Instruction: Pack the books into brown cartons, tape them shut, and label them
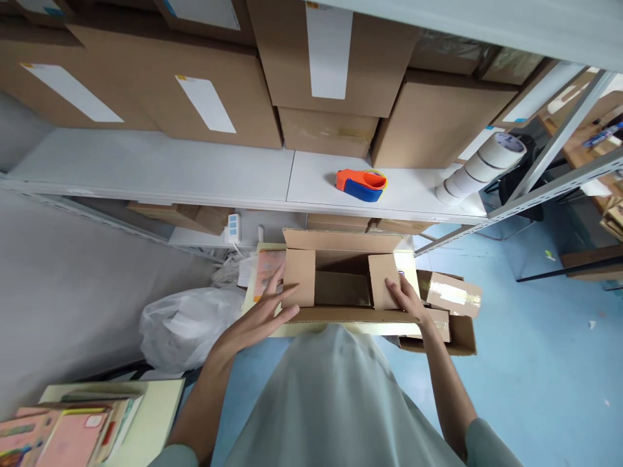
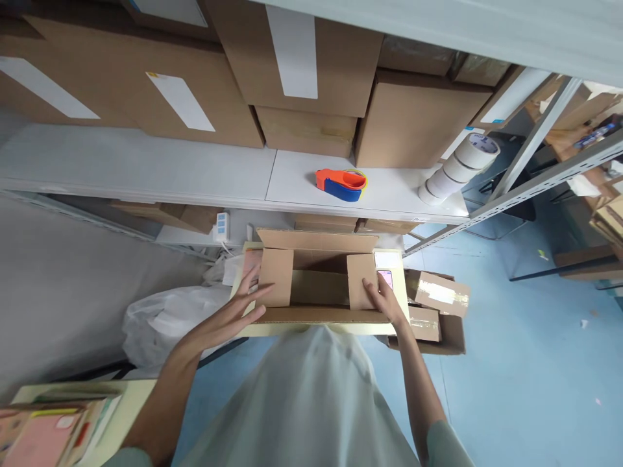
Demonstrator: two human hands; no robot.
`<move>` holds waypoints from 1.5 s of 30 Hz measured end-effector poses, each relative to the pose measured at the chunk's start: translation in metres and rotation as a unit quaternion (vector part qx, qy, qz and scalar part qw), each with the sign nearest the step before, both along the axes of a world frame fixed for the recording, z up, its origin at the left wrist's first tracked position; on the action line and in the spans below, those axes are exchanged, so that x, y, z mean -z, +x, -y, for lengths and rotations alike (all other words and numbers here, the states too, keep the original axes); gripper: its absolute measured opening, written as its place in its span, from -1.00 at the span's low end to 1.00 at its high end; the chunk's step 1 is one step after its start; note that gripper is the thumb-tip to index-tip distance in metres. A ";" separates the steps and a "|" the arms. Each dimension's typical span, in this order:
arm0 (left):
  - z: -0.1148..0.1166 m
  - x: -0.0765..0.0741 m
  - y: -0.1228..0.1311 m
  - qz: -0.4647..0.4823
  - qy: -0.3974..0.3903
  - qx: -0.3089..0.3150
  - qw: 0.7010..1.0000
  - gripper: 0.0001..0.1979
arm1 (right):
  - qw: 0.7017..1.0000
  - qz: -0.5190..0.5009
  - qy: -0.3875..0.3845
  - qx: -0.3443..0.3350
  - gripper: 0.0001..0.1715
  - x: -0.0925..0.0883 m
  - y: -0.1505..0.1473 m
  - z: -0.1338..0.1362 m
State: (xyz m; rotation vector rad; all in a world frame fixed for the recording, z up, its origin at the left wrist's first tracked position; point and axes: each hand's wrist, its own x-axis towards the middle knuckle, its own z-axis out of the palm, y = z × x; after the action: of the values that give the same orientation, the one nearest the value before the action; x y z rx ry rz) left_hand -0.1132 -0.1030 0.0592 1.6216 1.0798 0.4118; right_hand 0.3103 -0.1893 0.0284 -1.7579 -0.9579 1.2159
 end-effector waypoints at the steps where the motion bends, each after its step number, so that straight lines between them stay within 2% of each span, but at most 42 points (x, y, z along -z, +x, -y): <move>1: -0.001 0.000 -0.001 0.003 0.001 0.019 1.000 -0.51 | 1.000 0.006 0.000 -0.005 -0.27 -0.001 0.001 -0.001; 3: -0.005 -0.001 -0.004 -0.012 0.019 0.088 0.996 -0.43 | 1.000 0.014 -0.001 -0.019 -0.22 -0.003 0.002 -0.001; 5: -0.009 -0.003 -0.008 -0.049 0.043 0.161 0.985 -0.23 | 0.999 0.021 -0.001 -0.027 -0.16 -0.005 0.001 -0.001; 7: -0.013 -0.004 -0.009 -0.071 0.057 0.181 0.979 -0.20 | 0.999 0.020 0.004 -0.025 -0.12 -0.006 0.000 0.000; 9: -0.017 -0.001 -0.006 -0.069 0.068 0.131 0.987 -0.39 | 1.000 0.008 0.012 -0.017 -0.09 -0.005 -0.001 0.001; 11: -0.018 0.007 0.001 -0.059 0.089 0.051 0.993 -0.48 | 1.000 0.004 0.014 -0.010 -0.05 -0.003 -0.001 0.002; 13: -0.017 0.020 0.010 -0.055 0.123 -0.044 0.990 -0.48 | 1.000 0.012 0.001 0.005 -0.01 0.001 0.003 0.004; 16: -0.011 0.040 0.021 -0.068 0.172 -0.187 0.965 -0.49 | 0.998 0.028 -0.031 0.042 0.03 0.007 0.009 0.011; 18: -0.010 0.050 0.023 -0.072 0.177 -0.234 0.953 -0.33 | 0.998 0.040 -0.033 0.038 0.02 0.010 0.012 0.014; 20: -0.013 0.056 0.022 -0.067 0.164 -0.217 0.960 -0.03 | 0.998 0.053 -0.016 0.006 0.01 0.011 0.012 0.016; 23: -0.030 0.056 0.019 -0.051 0.162 -0.149 0.974 0.30 | 0.998 0.060 0.002 -0.024 0.02 0.011 0.006 0.014; 26: -0.053 0.045 0.024 -0.047 0.204 -0.089 0.974 0.49 | 0.998 0.065 0.002 -0.017 -0.08 0.010 0.001 0.012; 28: -0.063 0.036 0.030 -0.068 0.234 -0.056 0.968 0.54 | 0.998 0.062 0.000 -0.014 -0.12 0.008 -0.001 0.011; 30: -0.065 0.027 0.035 -0.087 0.252 -0.047 0.963 0.51 | 0.999 0.052 -0.002 -0.013 -0.12 0.007 -0.002 0.012; 31: -0.063 0.025 0.037 -0.092 0.260 -0.049 0.960 0.43 | 0.999 0.049 -0.003 -0.011 -0.11 0.007 -0.001 0.013; 33: -0.053 0.025 0.036 -0.095 0.286 -0.048 0.952 0.11 | 0.998 0.058 -0.005 -0.005 -0.07 0.010 -0.002 0.014; 35: -0.040 0.030 0.035 -0.091 0.322 -0.040 0.941 -0.32 | 0.996 0.088 0.006 0.015 0.00 0.014 -0.003 0.017; 37: -0.027 0.039 0.035 -0.082 0.348 -0.049 0.933 -0.57 | 0.990 0.134 0.032 0.043 0.10 0.019 -0.005 0.019; 41: -0.010 0.051 0.043 -0.062 0.356 -0.116 0.925 -0.61 | 0.976 0.210 0.040 0.036 0.16 0.020 -0.009 0.019; 45: -0.005 0.049 0.053 -0.037 0.358 -0.133 0.924 -0.61 | 0.962 0.270 0.031 0.037 0.06 0.009 -0.012 0.008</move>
State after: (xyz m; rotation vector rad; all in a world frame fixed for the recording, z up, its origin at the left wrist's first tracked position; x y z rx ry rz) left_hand -0.0603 -0.0981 0.0100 2.1354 1.2997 1.0250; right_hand 0.2979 -0.1972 0.0196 -2.1011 -1.2043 0.6521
